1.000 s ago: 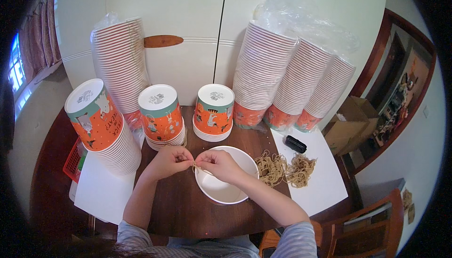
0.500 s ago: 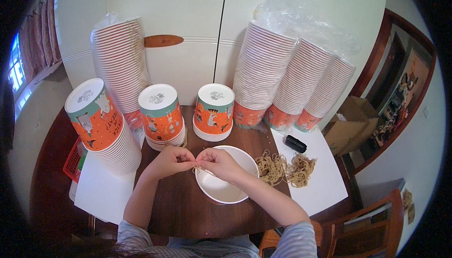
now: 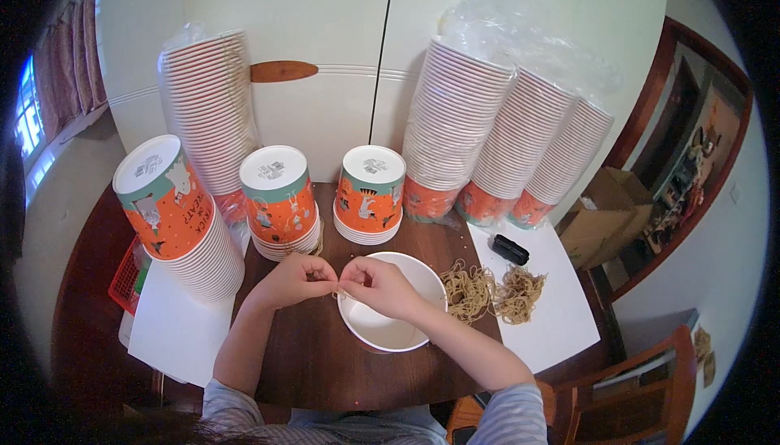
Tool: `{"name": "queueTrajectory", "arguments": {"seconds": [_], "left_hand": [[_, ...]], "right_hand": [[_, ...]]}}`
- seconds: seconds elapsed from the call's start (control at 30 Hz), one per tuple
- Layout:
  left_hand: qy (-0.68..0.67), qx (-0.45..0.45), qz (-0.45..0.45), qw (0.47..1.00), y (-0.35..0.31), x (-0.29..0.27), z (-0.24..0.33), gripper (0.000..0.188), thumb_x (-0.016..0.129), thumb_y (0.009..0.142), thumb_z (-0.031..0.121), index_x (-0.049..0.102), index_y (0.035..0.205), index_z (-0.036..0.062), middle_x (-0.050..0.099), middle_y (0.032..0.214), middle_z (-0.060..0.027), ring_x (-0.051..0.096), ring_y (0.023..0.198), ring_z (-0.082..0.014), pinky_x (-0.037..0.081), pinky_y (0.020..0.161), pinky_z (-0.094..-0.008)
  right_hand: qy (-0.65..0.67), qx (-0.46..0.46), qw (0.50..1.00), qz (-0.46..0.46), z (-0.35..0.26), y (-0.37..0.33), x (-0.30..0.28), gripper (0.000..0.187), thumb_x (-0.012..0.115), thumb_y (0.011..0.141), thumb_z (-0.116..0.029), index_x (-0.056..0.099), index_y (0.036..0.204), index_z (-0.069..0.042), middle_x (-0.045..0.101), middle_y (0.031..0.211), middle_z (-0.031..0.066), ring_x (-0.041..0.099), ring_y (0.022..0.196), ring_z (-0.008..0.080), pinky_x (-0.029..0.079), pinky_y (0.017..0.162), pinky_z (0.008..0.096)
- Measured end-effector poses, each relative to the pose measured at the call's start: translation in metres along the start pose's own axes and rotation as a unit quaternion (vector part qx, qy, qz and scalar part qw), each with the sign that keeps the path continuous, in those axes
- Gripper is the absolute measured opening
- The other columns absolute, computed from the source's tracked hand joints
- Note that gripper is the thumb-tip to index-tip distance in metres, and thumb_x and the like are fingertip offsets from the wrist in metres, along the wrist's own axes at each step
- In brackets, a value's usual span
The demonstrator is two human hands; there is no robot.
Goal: Packaging festive paper buckets by preparing straw fillers and tying decorative twine loops.
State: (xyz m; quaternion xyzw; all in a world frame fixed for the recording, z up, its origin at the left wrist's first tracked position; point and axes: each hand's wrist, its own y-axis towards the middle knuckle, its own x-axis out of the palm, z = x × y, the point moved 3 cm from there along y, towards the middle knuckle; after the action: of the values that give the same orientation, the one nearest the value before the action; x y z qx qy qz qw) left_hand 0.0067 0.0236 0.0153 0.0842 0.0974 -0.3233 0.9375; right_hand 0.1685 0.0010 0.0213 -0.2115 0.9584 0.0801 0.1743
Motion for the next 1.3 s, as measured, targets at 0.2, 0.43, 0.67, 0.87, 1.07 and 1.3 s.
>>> {"name": "queueTrajectory", "arguments": {"seconds": [0.2, 0.43, 0.67, 0.87, 1.07, 1.3], "left_hand": [[-0.01, -0.009, -0.006, 1.0, 0.0, -0.001, -0.002, 0.01, 0.061, 0.075, 0.009, 0.06, 0.078, -0.0006, 0.061, 0.07, -0.0022, 0.054, 0.065, -0.0051, 0.043, 0.06, -0.0197], [-0.013, -0.02, -0.024, 0.999, -0.001, -0.003, -0.002, 0.012, 0.062, 0.075, 0.01, 0.062, 0.08, -0.0007, 0.062, 0.072, -0.0027, 0.055, 0.067, -0.0051, 0.044, 0.061, -0.0202], [-0.008, -0.03, -0.028, 0.999, -0.002, -0.005, 0.0, 0.013, 0.062, 0.074, 0.01, 0.062, 0.08, -0.0011, 0.062, 0.073, -0.0025, 0.055, 0.068, -0.0053, 0.044, 0.062, -0.0206], [0.002, -0.014, -0.027, 1.0, -0.002, -0.005, -0.001, 0.011, 0.06, 0.075, 0.009, 0.062, 0.08, -0.0006, 0.061, 0.073, -0.0018, 0.054, 0.068, -0.0047, 0.043, 0.062, -0.0203], [-0.05, -0.007, -0.025, 0.998, 0.0, -0.003, -0.006, 0.009, 0.061, 0.074, 0.008, 0.059, 0.08, 0.0008, 0.058, 0.071, 0.0009, 0.052, 0.066, -0.0041, 0.042, 0.06, -0.0197], [0.003, 0.037, 0.028, 0.999, -0.002, -0.003, 0.001, 0.012, 0.063, 0.071, 0.007, 0.057, 0.081, 0.0034, 0.053, 0.068, 0.0025, 0.048, 0.063, -0.0037, 0.041, 0.058, -0.0185]], "right_hand": [[-0.162, -0.108, 0.978, 0.069, -0.017, -0.006, 0.005, 0.013, 0.066, 0.074, -0.013, 0.059, 0.081, -0.005, 0.056, 0.07, 0.0021, 0.054, 0.063, 0.0096, 0.043, 0.056, 0.0229], [-0.181, -0.11, 0.974, 0.08, -0.015, -0.006, 0.006, 0.009, 0.064, 0.072, -0.01, 0.06, 0.079, -0.006, 0.058, 0.069, 0.0028, 0.056, 0.061, 0.012, 0.044, 0.056, 0.0242], [-0.213, -0.149, 0.959, 0.112, -0.015, -0.007, 0.008, 0.007, 0.063, 0.072, -0.009, 0.061, 0.077, -0.005, 0.059, 0.068, 0.0037, 0.057, 0.06, 0.013, 0.045, 0.055, 0.0249], [-0.205, -0.137, 0.965, 0.089, -0.01, -0.001, 0.004, 0.006, 0.061, 0.071, -0.007, 0.061, 0.077, -0.005, 0.058, 0.068, 0.0038, 0.056, 0.06, 0.0117, 0.044, 0.055, 0.0234], [-0.053, -0.039, 0.998, 0.004, 0.004, 0.003, 0.002, 0.007, 0.059, 0.073, -0.005, 0.06, 0.08, -0.004, 0.056, 0.073, -0.0018, 0.051, 0.065, 0.0042, 0.042, 0.059, 0.0192], [0.106, 0.063, 0.992, -0.02, 0.014, 0.005, 0.002, 0.008, 0.056, 0.078, -0.009, 0.059, 0.083, -0.003, 0.054, 0.071, -0.0041, 0.048, 0.066, 0.0026, 0.04, 0.059, 0.0188]]}}
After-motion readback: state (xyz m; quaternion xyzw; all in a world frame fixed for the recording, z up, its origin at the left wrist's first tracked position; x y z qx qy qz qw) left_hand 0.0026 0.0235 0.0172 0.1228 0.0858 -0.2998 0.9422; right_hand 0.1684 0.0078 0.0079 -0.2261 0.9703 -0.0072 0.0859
